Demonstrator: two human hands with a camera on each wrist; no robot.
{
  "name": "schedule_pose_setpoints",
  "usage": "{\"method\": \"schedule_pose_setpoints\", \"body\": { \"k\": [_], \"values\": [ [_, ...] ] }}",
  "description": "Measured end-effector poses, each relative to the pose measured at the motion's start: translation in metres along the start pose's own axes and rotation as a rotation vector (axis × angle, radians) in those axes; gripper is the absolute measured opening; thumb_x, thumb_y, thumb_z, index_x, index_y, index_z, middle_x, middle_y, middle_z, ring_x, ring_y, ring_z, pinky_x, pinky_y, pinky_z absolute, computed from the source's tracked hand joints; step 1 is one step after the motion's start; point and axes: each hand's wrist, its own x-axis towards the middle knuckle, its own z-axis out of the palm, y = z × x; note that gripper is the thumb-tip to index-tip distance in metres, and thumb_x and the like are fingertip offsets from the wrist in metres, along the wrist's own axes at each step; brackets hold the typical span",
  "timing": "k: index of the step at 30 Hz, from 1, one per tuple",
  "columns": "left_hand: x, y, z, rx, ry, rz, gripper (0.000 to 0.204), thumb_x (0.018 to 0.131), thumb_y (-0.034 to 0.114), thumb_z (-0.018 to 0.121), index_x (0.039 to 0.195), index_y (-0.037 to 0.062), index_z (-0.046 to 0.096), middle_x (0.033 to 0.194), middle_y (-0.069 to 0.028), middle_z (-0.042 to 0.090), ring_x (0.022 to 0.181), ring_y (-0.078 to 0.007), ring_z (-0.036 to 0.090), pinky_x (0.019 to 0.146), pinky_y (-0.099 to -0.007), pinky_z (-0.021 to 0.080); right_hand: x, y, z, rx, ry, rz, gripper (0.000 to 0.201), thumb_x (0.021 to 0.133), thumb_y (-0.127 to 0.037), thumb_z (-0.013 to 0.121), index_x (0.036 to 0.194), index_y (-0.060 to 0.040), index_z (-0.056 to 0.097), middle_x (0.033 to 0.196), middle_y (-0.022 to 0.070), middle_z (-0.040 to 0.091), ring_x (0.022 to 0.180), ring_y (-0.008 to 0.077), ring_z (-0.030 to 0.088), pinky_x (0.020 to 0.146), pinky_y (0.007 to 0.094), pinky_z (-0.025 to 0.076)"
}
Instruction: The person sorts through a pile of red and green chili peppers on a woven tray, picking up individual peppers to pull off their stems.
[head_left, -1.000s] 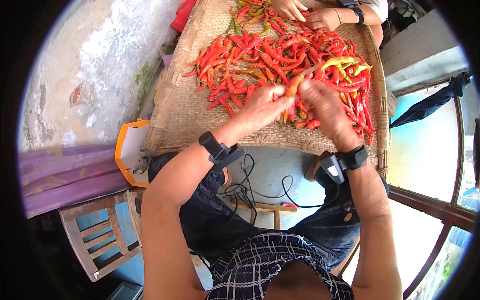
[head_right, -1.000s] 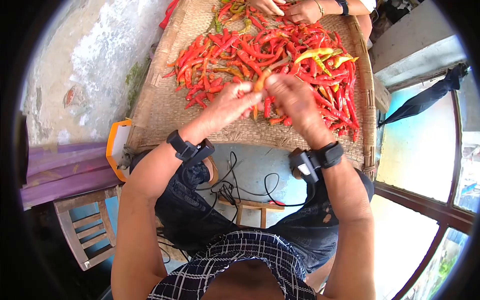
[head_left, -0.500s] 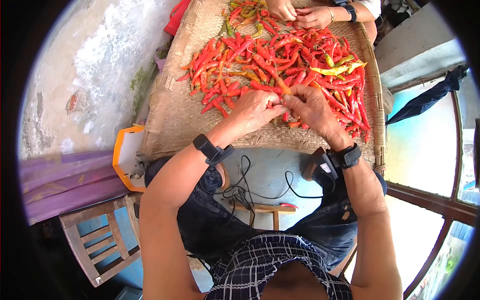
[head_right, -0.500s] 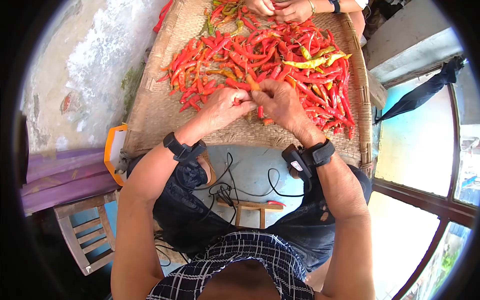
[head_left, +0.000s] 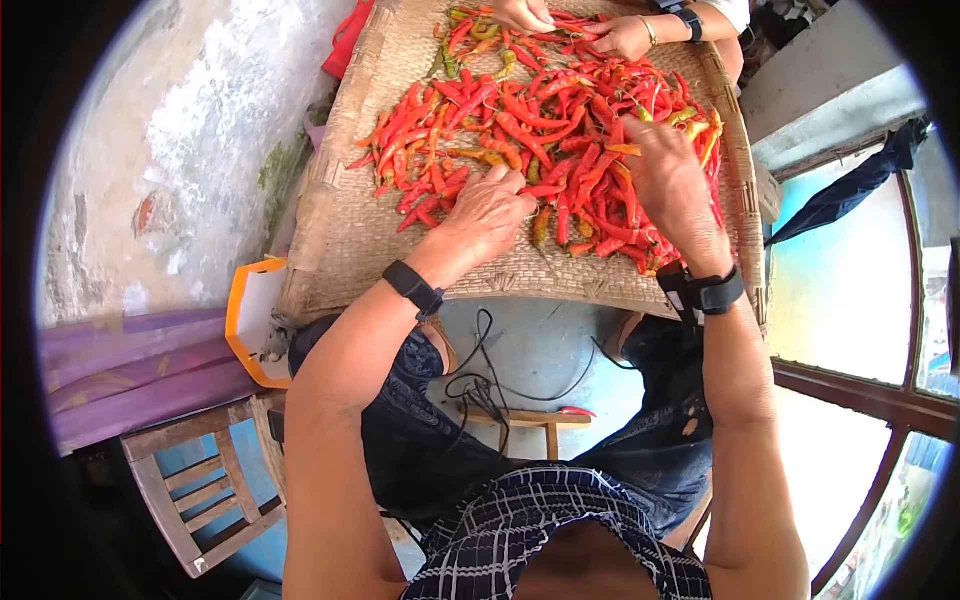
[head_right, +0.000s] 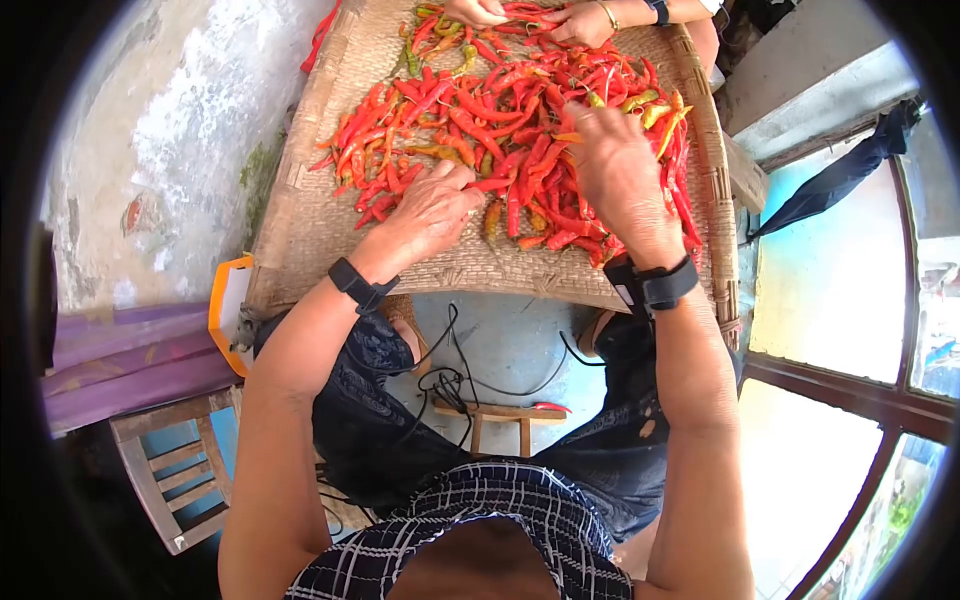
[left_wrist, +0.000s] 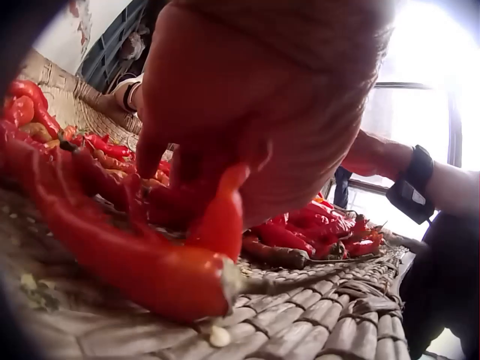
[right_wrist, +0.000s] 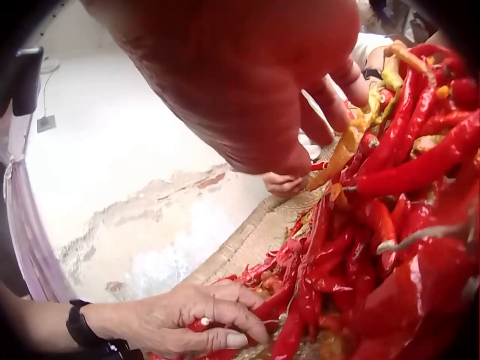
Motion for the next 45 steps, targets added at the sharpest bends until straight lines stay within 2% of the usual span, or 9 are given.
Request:
{"method": "schedule_pose_setpoints", "body": {
  "k": [4,10,12,16,20,28,34,38,45],
  "values": [
    [-0.003,-0.008,-0.003,-0.007,0.048,-0.002,0.013,0.073,0.003,0.061,0.085,0.0061,0.063,0.089,-0.0093,0.054,0.094,-0.0284,0.051,0.075,-0.0419,0.042,-0.004,-0.01,-0.007,-0.181,-0.278,0.149,0.017,0.08,-0.014,0.061,0.093,-0.0039,0.06,0.09,0.0141,0.06,0.088,0.0306,0.058,0.074,0.042,0.048],
    [0.012,-0.009,-0.021,-0.611,0.286,-0.146,0.007,0.082,0.002,0.058,0.088,0.0054,0.06,0.08,-0.0077,0.058,0.065,-0.017,0.057,0.059,-0.0325,0.044,-0.002,-0.023,-0.013,0.023,-0.044,0.162,0.013,0.08,-0.015,0.062,0.078,-0.0024,0.06,0.086,0.0161,0.062,0.083,0.0334,0.06,0.07,0.0409,0.05],
    [0.013,-0.002,-0.027,-0.666,0.218,-0.218,0.012,0.085,0.002,0.055,0.096,0.0056,0.057,0.085,-0.0053,0.06,0.075,-0.0108,0.058,0.067,-0.03,0.047,0.001,-0.039,-0.016,0.461,-0.256,0.402,0.017,0.082,-0.017,0.062,0.086,0.0002,0.063,0.091,0.019,0.064,0.087,0.0347,0.061,0.072,0.0396,0.05],
    [0.01,0.011,-0.03,-1.426,0.255,-0.231,0.039,0.091,0.006,0.052,0.129,0.007,0.041,0.106,-0.0096,0.06,0.097,-0.0162,0.058,0.087,-0.0323,0.047,-0.007,-0.059,0.01,1.02,-0.301,0.319,0.028,0.086,-0.021,0.061,0.105,-0.0002,0.063,0.085,0.0119,0.067,0.071,0.0228,0.064,0.066,0.0347,0.05],
    [0.008,0.018,-0.022,-1.721,0.261,-0.285,0.045,0.091,0.009,0.055,0.133,0.0034,0.039,0.113,-0.0113,0.059,0.105,-0.0179,0.056,0.092,-0.0314,0.045,-0.008,-0.08,0.011,1.137,-0.454,0.577,0.033,0.088,-0.024,0.061,0.108,0.0021,0.06,0.076,0.008,0.065,0.066,0.0148,0.06,0.062,0.0312,0.049],
    [0.009,0.024,-0.023,-1.718,0.213,-0.255,0.04,0.093,0.016,0.055,0.129,0.0021,0.045,0.118,-0.0098,0.057,0.106,-0.0152,0.055,0.092,-0.0302,0.046,-0.007,-0.081,0.012,0.958,-0.422,0.495,0.025,0.088,-0.021,0.061,0.095,0.0037,0.063,0.067,0.0024,0.058,0.06,0.0095,0.054,0.055,0.0269,0.045],
    [0.001,0.009,-0.028,-1.554,0.151,-0.644,0.036,0.09,0.02,0.061,0.119,0.0052,0.048,0.098,-0.0031,0.057,0.08,-0.009,0.057,0.068,-0.0219,0.048,0.005,-0.032,-0.005,1.494,0.012,0.863,0.025,0.09,-0.028,0.059,0.089,-0.0037,0.062,0.068,0.0002,0.057,0.055,0.0061,0.048,0.05,0.0226,0.04],
    [0.002,0.009,-0.025,-1.786,0.163,-0.547,0.036,0.09,0.016,0.057,0.121,0.0044,0.045,0.092,-0.0023,0.055,0.077,-0.0098,0.055,0.065,-0.0218,0.046,0.002,-0.022,-0.002,1.802,0.364,1.116,0.024,0.09,-0.027,0.058,0.099,-0.0049,0.059,0.073,0.0012,0.059,0.06,0.0071,0.051,0.049,0.0229,0.041],
    [0.002,0.035,-0.036,-1.326,-0.016,-0.33,0.045,0.09,0.009,0.052,0.133,0.0074,0.038,0.105,-0.0053,0.055,0.083,-0.01,0.054,0.07,-0.0221,0.047,-0.001,-0.082,-0.01,1.345,-0.465,0.609,0.022,0.089,-0.021,0.06,0.092,0.0005,0.063,0.074,0.0036,0.063,0.063,0.0076,0.055,0.054,0.023,0.045]
  ]
}}
